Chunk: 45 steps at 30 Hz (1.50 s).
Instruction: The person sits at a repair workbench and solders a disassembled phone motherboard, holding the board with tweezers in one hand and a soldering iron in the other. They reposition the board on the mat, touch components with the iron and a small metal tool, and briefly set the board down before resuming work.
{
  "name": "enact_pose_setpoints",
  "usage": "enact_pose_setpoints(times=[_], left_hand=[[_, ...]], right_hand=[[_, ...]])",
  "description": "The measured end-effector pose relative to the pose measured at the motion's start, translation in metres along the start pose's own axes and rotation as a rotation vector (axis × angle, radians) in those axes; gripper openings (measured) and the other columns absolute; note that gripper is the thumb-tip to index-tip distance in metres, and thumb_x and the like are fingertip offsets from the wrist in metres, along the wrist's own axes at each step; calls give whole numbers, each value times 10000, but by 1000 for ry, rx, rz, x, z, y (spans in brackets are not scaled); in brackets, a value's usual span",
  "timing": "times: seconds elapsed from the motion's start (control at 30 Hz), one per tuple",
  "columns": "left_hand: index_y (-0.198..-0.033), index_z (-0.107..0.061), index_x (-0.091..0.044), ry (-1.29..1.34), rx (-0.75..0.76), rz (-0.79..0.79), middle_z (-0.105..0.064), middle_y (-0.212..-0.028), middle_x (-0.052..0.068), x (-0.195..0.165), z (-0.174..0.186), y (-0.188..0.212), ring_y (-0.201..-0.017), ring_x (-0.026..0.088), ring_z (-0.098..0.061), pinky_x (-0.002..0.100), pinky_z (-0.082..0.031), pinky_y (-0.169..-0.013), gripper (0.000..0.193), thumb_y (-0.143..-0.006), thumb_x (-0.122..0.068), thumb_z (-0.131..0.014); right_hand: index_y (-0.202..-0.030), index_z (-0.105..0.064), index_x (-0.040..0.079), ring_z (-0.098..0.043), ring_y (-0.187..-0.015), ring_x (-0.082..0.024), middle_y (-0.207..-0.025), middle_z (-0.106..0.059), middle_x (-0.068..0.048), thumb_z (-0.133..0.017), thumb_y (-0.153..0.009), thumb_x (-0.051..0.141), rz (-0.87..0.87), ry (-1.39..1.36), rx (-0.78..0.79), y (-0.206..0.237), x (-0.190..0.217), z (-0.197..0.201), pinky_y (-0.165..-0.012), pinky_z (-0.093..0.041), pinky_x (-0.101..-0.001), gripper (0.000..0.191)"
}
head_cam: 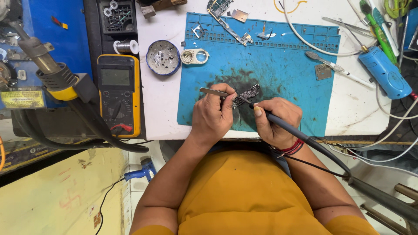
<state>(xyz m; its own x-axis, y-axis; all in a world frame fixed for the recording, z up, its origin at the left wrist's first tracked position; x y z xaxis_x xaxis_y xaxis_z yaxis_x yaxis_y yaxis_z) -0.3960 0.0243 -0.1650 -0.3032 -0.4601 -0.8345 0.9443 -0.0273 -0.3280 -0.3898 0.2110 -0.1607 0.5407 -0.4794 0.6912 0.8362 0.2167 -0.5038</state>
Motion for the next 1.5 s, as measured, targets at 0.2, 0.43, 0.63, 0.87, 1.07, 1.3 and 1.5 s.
enact_pose_setpoints(times=[0.2,0.43,0.63,0.87,1.07,1.3,1.5], left_hand=[[-1080,-563,-47,3,-1,17,-688,-879,82,11,-7,10,-716,289,-686,393,-535,-632,124,-1011,-59,-667],[-1071,-570,-51,-18,-8,19,-682,-856,82,3,-12,-3,-713,293,-681,399,-529,-634,123,-1005,-64,-673],[-1072,-565,-47,-11,-20,1,-690,-895,84,-21,-21,-16,-707,278,-680,397,-533,-637,124,-1002,-57,-666],[-1078,-560,-47,-25,-36,-27,-692,-906,83,-9,-12,-18,-725,287,-681,401,-532,-650,132,-1003,-55,-668],[-1086,-568,-47,-4,-37,3,-692,-885,76,-10,-13,-23,-710,262,-682,380,-529,-634,130,-1008,-68,-670],[-1194,-522,-75,637,-178,331,-670,-1016,94,-1,-37,-15,-753,138,-594,287,-507,-666,142,-1105,-186,-526],[-1103,-522,-105,983,-626,311,-554,-1343,148,18,-16,2,-1208,261,-536,452,-458,-1022,302,-1153,-381,-408]], right_hand=[[-945,-624,37,-610,-618,-263,-735,-627,-99,-685,-978,27,10,-5,-16,9,-7,-4,-583,-455,-353,70],[-923,-633,38,-606,-616,-266,-726,-621,-100,-688,-972,28,0,-9,-24,-1,-9,3,-581,-453,-353,74],[-917,-631,41,-606,-619,-271,-720,-615,-100,-689,-981,47,-11,-8,-15,-16,-5,34,-588,-460,-362,87],[-928,-617,32,-603,-615,-277,-722,-614,-105,-696,-982,60,-9,-6,-18,-17,-7,20,-587,-462,-365,100],[-923,-621,23,-603,-614,-281,-740,-632,-114,-697,-976,55,13,-4,-53,-20,-13,19,-582,-459,-368,98],[-963,-671,21,-644,-661,-270,-792,-670,-115,-682,-987,79,-50,-28,-76,-11,-36,55,-624,-496,-350,64],[-965,-681,27,-651,-664,-268,-806,-683,-115,-682,-980,96,-58,-44,-62,-11,-43,52,-623,-491,-344,70]])
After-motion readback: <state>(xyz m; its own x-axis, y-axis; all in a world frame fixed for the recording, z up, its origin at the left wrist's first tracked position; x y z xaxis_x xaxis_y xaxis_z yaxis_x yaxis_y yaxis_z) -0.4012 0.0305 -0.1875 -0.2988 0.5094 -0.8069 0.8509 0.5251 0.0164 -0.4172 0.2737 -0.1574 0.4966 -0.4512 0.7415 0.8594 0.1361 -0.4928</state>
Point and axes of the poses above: each hand's wrist, its own y-axis away from the middle knuckle, its own z-axis out of the back of the hand, x = y × z, the point moved 1 cm from there along -y, towards the middle knuckle
